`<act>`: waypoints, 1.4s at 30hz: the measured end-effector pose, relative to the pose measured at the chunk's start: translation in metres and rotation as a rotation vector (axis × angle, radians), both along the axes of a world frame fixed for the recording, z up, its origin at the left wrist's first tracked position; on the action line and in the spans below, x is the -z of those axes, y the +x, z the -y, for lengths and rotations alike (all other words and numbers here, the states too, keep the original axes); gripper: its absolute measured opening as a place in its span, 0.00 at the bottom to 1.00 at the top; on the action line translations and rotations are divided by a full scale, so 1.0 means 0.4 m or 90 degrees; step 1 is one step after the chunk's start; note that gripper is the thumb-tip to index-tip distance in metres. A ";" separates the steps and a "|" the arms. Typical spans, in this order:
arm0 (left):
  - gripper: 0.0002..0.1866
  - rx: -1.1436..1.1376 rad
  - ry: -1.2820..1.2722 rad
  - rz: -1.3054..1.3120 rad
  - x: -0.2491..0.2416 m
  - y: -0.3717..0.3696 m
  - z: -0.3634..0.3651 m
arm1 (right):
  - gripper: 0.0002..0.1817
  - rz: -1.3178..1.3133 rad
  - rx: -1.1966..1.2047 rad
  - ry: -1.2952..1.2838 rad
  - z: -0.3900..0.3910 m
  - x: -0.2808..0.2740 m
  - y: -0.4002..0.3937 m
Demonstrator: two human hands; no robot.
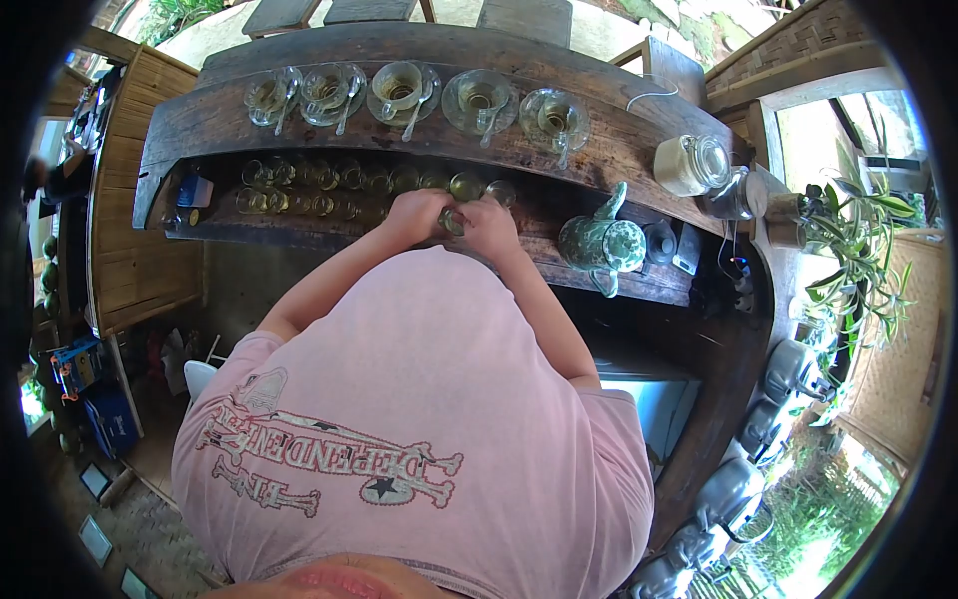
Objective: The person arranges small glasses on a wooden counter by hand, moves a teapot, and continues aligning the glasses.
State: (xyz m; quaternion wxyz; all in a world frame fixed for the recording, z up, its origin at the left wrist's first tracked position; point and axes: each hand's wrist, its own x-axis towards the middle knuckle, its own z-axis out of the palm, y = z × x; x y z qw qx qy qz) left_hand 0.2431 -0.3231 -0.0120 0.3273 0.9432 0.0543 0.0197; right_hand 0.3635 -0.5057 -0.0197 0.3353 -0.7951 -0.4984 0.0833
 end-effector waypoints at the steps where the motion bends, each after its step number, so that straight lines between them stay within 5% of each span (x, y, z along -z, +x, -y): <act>1: 0.24 -0.007 -0.003 0.005 -0.007 0.000 0.003 | 0.04 0.010 -0.016 -0.025 -0.002 -0.001 0.001; 42: 0.24 -0.004 -0.004 0.009 -0.008 0.001 0.001 | 0.04 -0.015 0.026 0.026 -0.004 -0.027 0.004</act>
